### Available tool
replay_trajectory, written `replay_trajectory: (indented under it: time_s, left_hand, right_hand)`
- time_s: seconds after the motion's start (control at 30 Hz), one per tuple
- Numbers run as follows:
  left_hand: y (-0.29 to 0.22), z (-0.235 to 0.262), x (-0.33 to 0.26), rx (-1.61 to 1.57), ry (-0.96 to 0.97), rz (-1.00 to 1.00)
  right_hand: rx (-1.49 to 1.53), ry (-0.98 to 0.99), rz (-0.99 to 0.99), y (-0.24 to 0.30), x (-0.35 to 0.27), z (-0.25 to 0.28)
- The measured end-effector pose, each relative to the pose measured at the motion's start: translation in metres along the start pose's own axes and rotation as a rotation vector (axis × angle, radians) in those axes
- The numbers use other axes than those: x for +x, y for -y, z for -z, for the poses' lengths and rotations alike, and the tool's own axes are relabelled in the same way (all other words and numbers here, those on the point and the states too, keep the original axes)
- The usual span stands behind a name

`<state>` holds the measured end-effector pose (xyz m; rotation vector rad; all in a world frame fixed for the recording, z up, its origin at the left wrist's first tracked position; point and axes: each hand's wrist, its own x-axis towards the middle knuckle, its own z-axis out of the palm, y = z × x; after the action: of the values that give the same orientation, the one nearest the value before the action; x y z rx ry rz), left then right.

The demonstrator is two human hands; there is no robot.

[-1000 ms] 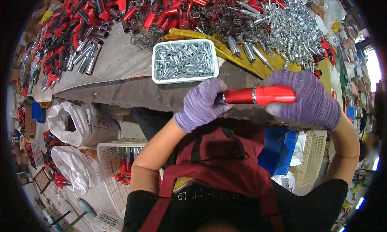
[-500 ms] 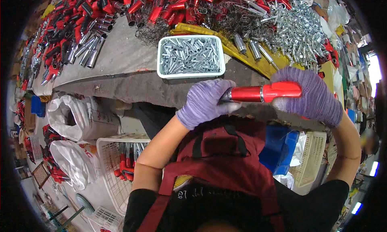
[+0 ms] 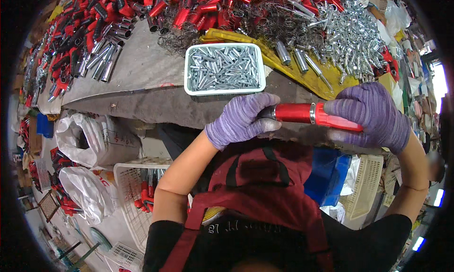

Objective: Assembling metal screwdriver shafts into red plastic handles using a manual press tool.

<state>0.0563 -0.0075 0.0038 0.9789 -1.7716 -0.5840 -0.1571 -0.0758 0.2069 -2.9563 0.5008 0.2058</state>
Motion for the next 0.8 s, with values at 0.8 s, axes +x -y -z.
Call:
replay_trajectory:
  time_s: [0.8]
  left_hand:
    - [-0.018, -0.025, 0.001, 0.455, -0.085, 0.258]
  right_hand:
    - [0.431, -0.089, -0.29, -0.014, -0.01, -0.029]
